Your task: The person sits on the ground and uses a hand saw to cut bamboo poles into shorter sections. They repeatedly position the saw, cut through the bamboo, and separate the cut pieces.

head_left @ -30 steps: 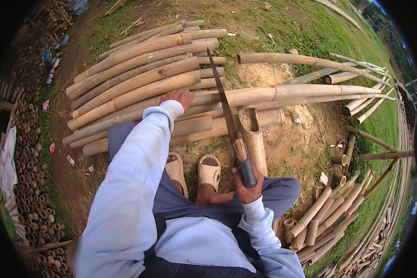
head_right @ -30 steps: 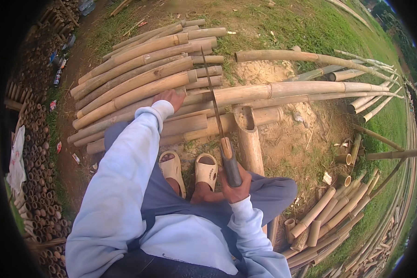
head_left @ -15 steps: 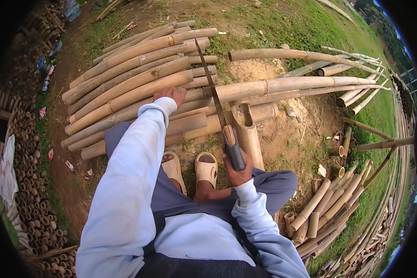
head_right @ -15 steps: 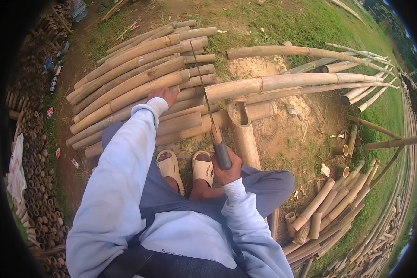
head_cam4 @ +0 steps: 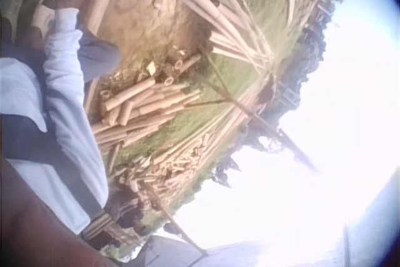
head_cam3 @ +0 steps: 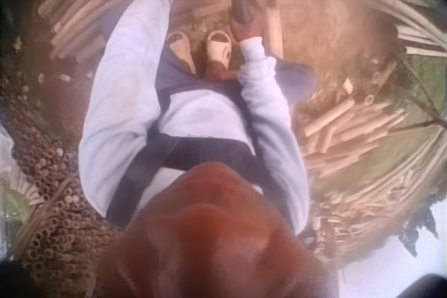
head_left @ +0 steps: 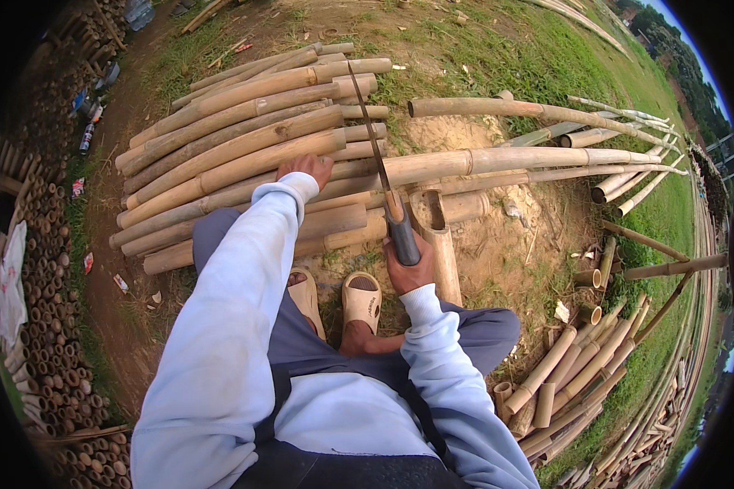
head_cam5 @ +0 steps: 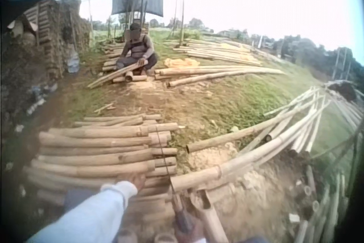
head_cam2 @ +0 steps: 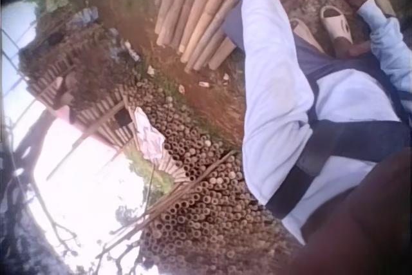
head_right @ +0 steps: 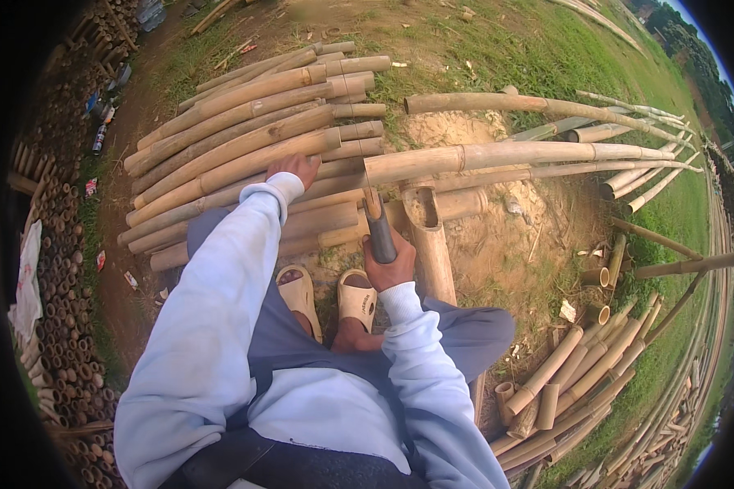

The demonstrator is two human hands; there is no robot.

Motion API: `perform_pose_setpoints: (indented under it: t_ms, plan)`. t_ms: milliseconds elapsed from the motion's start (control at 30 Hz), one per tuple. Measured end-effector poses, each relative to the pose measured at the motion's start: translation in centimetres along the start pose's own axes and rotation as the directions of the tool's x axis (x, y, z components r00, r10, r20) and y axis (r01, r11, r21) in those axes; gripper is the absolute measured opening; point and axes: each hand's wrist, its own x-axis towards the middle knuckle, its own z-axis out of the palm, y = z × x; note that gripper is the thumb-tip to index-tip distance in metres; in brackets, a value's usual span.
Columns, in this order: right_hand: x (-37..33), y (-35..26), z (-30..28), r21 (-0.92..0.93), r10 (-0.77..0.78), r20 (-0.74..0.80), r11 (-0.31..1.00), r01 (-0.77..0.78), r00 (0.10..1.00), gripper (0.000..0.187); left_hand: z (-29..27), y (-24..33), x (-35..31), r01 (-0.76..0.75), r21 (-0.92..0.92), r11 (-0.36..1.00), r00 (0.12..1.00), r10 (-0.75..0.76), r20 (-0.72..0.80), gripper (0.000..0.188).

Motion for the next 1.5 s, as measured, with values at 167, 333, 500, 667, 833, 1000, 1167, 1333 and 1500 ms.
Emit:
perform_pose_setpoints:
  t_ms: [167,333,500,667,833,1000,1167,1333,1500]
  plan:
    - [-0.8,0.1,1.0,0.010,-0.016,0.003,1.000,0.016,1.000,0.016,0.1,-1.4,-1.7,-0.142,-0.058,0.988,0.989,0.138,-0.057,0.067]
    - [-1.3,0.9,0.9,0.041,-0.001,0.018,0.999,0.000,1.000,0.015,2.2,-3.4,-4.3,-0.435,0.133,0.890,0.875,0.453,-0.172,0.073]
    - [-1.1,1.1,0.5,0.038,-0.031,0.003,0.999,0.031,1.000,0.020,1.7,-3.5,-6.6,-0.496,0.130,0.859,0.826,0.513,-0.234,0.052]
    - [-0.6,2.5,0.2,0.073,-0.019,0.019,0.997,0.018,1.000,0.023,1.4,-3.4,-4.5,-0.354,-0.056,0.933,0.886,0.316,-0.339,0.045]
    - [-0.8,1.3,0.2,0.056,0.013,0.013,0.998,-0.013,1.000,0.021,2.4,-1.0,-1.9,-0.186,-0.098,0.978,0.941,0.148,-0.303,0.051]
    - [-1.1,1.1,0.0,0.045,0.040,0.043,0.998,-0.042,0.998,0.018,2.1,-0.5,-1.8,-0.070,-0.004,0.998,0.992,0.070,-0.106,0.069]
    - [-0.9,0.5,0.0,0.008,0.029,0.028,1.000,-0.029,0.999,0.016,2.2,0.3,-1.3,-0.079,0.015,0.997,0.991,0.080,-0.110,0.068]
    - [-5.7,-0.5,-3.8,0.006,0.151,0.116,0.988,-0.153,0.982,0.015,1.9,-0.5,-1.3,-0.075,0.003,0.997,0.993,0.075,-0.092,0.067]
    - [-12.9,-3.5,-7.4,-0.046,0.146,0.103,0.989,-0.142,0.984,0.033,2.6,-0.4,-1.7,-0.075,-0.001,0.997,0.986,0.074,-0.152,0.063]
